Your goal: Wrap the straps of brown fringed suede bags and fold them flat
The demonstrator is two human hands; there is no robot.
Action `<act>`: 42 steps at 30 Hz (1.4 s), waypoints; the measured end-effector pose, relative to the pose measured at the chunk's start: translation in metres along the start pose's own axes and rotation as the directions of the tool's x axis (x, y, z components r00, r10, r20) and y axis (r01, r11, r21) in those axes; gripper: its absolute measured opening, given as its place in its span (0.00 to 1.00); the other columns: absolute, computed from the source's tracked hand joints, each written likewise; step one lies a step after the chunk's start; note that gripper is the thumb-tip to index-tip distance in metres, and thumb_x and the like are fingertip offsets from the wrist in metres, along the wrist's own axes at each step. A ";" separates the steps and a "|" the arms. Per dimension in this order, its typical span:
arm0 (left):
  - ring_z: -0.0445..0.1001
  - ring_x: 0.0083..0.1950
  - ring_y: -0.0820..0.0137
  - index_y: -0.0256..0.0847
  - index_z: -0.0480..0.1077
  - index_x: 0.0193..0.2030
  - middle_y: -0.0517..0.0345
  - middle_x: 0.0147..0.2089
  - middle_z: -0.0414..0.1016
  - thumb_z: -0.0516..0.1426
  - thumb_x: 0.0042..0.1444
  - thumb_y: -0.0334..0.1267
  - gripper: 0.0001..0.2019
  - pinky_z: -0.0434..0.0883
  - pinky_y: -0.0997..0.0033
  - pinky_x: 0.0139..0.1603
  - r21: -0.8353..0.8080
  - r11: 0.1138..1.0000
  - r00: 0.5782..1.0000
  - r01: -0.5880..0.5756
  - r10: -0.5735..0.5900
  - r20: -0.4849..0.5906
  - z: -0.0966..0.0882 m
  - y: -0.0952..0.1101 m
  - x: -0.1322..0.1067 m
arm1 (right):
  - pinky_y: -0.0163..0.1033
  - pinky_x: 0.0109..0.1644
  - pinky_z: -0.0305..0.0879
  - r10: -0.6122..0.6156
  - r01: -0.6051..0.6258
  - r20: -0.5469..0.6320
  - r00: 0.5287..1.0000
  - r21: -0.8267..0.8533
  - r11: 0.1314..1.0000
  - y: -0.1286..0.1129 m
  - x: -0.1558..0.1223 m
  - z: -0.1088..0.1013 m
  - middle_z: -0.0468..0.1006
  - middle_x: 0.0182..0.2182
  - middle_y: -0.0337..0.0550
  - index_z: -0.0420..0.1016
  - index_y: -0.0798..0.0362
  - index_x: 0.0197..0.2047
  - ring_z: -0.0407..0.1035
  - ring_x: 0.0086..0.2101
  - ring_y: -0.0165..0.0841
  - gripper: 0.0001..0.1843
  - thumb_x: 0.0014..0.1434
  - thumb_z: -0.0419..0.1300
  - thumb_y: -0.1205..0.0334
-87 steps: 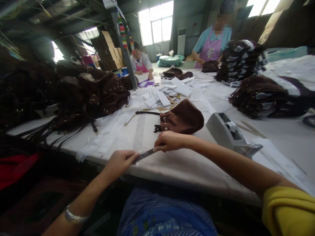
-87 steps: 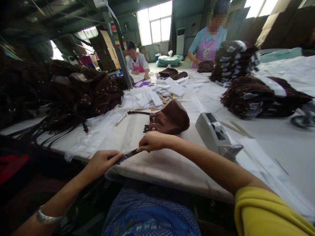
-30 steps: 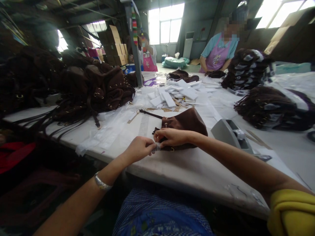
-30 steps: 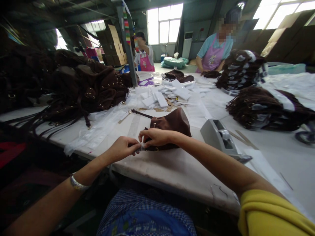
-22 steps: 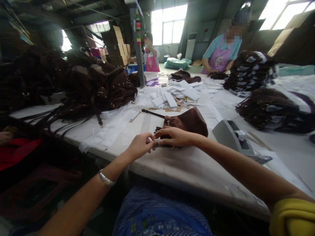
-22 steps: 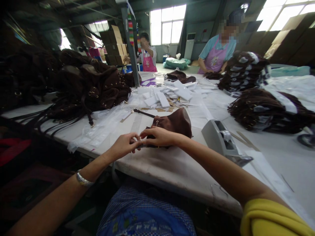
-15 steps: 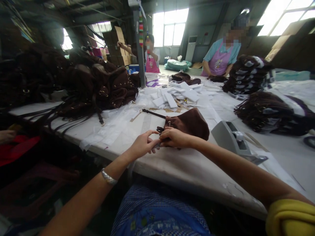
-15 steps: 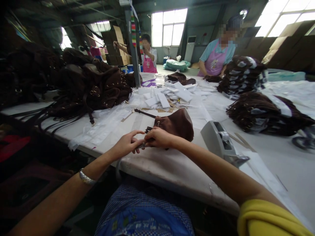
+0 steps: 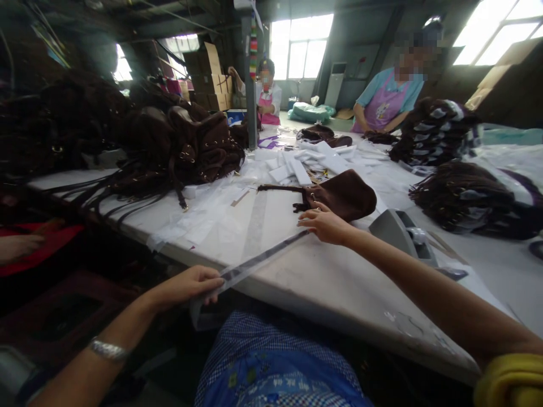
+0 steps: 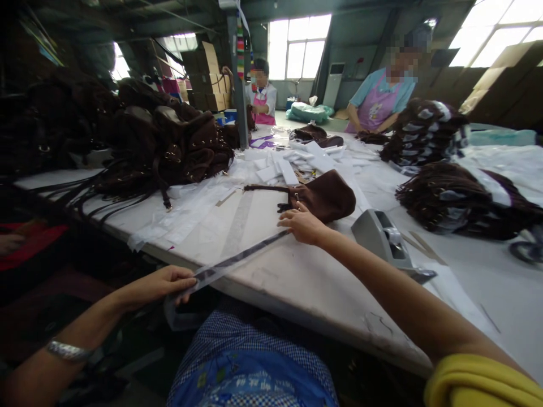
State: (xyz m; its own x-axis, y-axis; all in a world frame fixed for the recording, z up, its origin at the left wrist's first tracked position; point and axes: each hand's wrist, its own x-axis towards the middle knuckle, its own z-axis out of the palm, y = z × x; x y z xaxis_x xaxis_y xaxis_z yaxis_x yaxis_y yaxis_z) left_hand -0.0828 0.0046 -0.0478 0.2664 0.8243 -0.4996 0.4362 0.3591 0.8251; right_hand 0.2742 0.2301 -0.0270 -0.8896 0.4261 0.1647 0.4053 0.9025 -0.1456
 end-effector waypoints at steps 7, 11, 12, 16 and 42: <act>0.72 0.29 0.72 0.38 0.75 0.34 0.57 0.29 0.78 0.56 0.59 0.56 0.21 0.65 0.76 0.30 0.139 0.976 0.985 -0.168 0.170 -0.003 0.007 0.042 0.012 | 0.53 0.68 0.46 -0.228 0.190 0.075 0.971 0.339 0.921 -0.111 0.040 0.009 0.69 0.61 0.52 0.61 0.50 0.66 0.63 0.59 0.40 0.27 0.68 0.54 0.51; 0.71 0.27 0.71 0.38 0.75 0.32 0.57 0.29 0.78 0.55 0.59 0.56 0.22 0.66 0.74 0.30 0.167 0.959 0.971 -0.231 0.237 -0.014 0.014 0.062 0.012 | 0.43 0.51 0.64 -0.209 0.134 0.153 0.966 0.394 0.909 -0.123 0.052 0.018 0.78 0.43 0.51 0.74 0.56 0.50 0.72 0.42 0.38 0.17 0.68 0.54 0.54; 0.72 0.28 0.71 0.38 0.75 0.32 0.56 0.30 0.78 0.55 0.59 0.56 0.22 0.67 0.74 0.31 0.148 0.959 0.970 -0.240 0.244 -0.011 0.014 0.064 0.012 | 0.39 0.45 0.64 -0.198 0.120 0.152 0.968 0.412 0.903 -0.122 0.053 0.016 0.78 0.39 0.49 0.75 0.56 0.46 0.71 0.38 0.36 0.15 0.67 0.55 0.54; 0.76 0.33 0.68 0.37 0.76 0.35 0.54 0.34 0.80 0.56 0.59 0.56 0.21 0.69 0.74 0.36 0.057 0.973 0.972 -0.223 0.218 0.084 0.008 0.053 0.007 | 0.34 0.36 0.58 -0.181 0.107 0.154 0.971 0.398 0.911 -0.104 0.047 -0.003 0.75 0.33 0.43 0.75 0.56 0.38 0.67 0.31 0.31 0.12 0.65 0.57 0.56; 0.75 0.26 0.73 0.36 0.69 0.42 0.51 0.31 0.80 0.56 0.59 0.57 0.23 0.70 0.73 0.32 -0.125 0.877 0.880 -0.465 0.441 -0.176 0.024 0.080 0.046 | 0.35 0.35 0.63 -0.027 -0.012 0.134 0.991 0.277 0.961 -0.090 0.044 -0.035 0.80 0.30 0.42 0.80 0.53 0.42 0.71 0.29 0.33 0.24 0.65 0.53 0.42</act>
State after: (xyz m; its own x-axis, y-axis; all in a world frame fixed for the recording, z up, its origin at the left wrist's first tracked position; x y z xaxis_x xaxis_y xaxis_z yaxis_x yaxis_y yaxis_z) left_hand -0.0153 0.0610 -0.0115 0.2755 0.9609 -0.0288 0.1509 -0.0136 0.9884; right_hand 0.2057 0.1700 0.0277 -0.9203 0.3896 0.0358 0.3415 0.8446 -0.4123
